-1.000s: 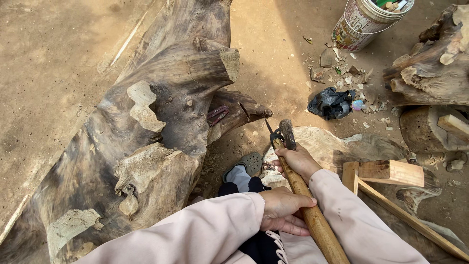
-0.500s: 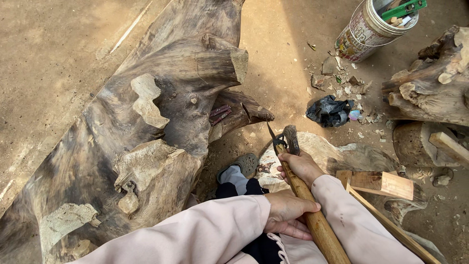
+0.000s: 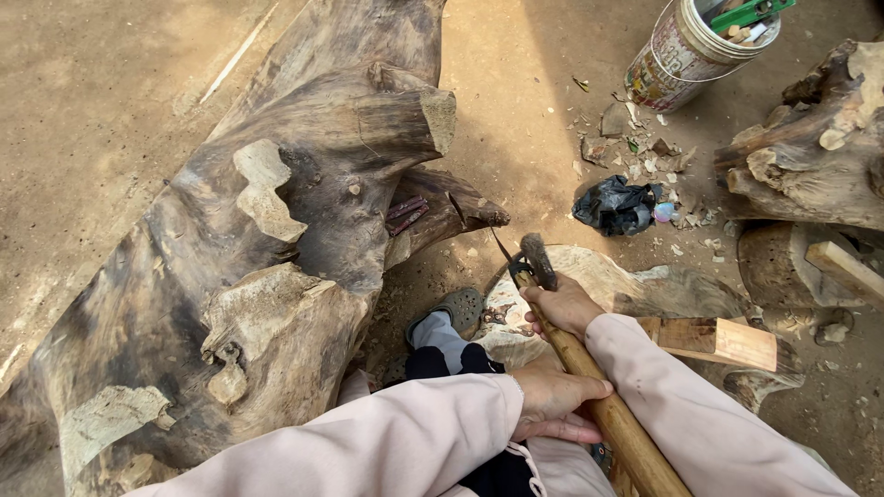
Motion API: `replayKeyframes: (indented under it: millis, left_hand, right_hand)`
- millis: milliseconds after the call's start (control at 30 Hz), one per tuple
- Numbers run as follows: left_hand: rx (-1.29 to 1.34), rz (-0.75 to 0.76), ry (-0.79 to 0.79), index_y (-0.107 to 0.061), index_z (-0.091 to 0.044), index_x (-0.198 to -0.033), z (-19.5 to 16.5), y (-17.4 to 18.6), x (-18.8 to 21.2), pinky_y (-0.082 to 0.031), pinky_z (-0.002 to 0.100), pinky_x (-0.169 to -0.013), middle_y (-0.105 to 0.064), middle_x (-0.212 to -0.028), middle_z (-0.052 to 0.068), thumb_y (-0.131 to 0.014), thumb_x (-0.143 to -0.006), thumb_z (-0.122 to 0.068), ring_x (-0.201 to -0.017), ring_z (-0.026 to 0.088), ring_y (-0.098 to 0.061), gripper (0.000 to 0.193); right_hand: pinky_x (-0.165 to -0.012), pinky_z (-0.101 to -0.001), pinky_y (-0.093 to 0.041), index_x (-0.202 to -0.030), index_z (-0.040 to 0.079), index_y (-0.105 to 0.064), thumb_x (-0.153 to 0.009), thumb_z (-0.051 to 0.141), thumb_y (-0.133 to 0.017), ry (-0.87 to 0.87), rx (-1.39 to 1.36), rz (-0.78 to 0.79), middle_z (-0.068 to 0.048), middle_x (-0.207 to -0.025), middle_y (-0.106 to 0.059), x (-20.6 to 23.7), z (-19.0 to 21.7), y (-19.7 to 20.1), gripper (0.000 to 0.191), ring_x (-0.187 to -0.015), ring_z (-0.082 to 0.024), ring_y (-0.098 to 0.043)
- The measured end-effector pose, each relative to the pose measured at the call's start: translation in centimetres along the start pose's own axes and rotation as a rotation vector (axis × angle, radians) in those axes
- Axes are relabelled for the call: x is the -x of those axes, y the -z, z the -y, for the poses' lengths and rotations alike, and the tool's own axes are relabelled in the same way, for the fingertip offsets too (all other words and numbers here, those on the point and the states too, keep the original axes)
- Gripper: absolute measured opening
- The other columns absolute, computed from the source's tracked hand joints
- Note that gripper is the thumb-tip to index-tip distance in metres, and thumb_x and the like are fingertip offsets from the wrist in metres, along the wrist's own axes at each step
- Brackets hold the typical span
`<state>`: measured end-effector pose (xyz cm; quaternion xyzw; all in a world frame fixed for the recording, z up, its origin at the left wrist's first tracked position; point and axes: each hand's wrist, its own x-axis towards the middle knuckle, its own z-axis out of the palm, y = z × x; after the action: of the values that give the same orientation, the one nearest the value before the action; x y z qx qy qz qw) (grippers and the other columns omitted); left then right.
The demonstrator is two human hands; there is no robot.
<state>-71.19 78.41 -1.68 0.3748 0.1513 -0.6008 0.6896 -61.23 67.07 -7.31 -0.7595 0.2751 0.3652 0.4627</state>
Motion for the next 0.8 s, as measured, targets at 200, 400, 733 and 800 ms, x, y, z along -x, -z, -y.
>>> replayKeyframes:
  millis: [200,400,733,800]
  left_hand:
    - [0.029,-0.004,-0.074,-0.053,-0.005,-0.134,-0.7,1.1,0.1,-0.063,0.038,-0.088,-0.066,-0.122,0.014,-0.069,-0.097,-0.023,-0.106,0.027,-0.071,0.044]
    - [0.111,0.038,-0.025,-0.056,-0.006,-0.13,-0.2,0.9,-1.0,-0.062,0.039,-0.09,-0.067,-0.121,0.013,-0.069,-0.096,-0.024,-0.109,0.027,-0.07,0.041]
    - [0.149,-0.012,-0.091,-0.052,0.004,-0.133,-0.5,2.0,-0.4,-0.062,0.037,-0.094,-0.067,-0.12,0.017,-0.065,-0.099,-0.028,-0.11,0.028,-0.07,0.048]
    - [0.142,-0.044,-0.075,-0.052,0.003,-0.132,-0.2,1.4,0.0,-0.061,0.037,-0.094,-0.065,-0.12,0.018,-0.065,-0.099,-0.03,-0.109,0.028,-0.07,0.048]
  right_hand:
    - [-0.049,-0.0314,-0.053,-0.115,0.002,-0.059,-0.097,0.031,-0.061,-0.175,-0.332,0.161,-0.009,-0.082,-0.069,-0.6,0.6,0.8,0.035,-0.057,-0.015,-0.059]
    - [-0.049,-0.0316,-0.053,-0.116,0.003,-0.058,-0.096,0.025,-0.064,-0.07,-0.213,0.093,-0.011,-0.085,-0.066,-1.7,-0.4,0.2,0.031,-0.059,-0.016,-0.06]
    - [-0.047,-0.0304,-0.052,-0.113,0.003,-0.055,-0.099,0.038,-0.058,-0.147,-0.412,0.265,-0.007,-0.082,-0.064,-2.8,-0.6,0.2,0.037,-0.057,-0.013,-0.058]
    - [-0.049,-0.0299,-0.052,-0.114,0.004,-0.054,-0.101,0.033,-0.058,-0.092,-0.399,0.21,-0.008,-0.085,-0.067,-2.7,-0.8,0.3,0.031,-0.059,-0.013,-0.058]
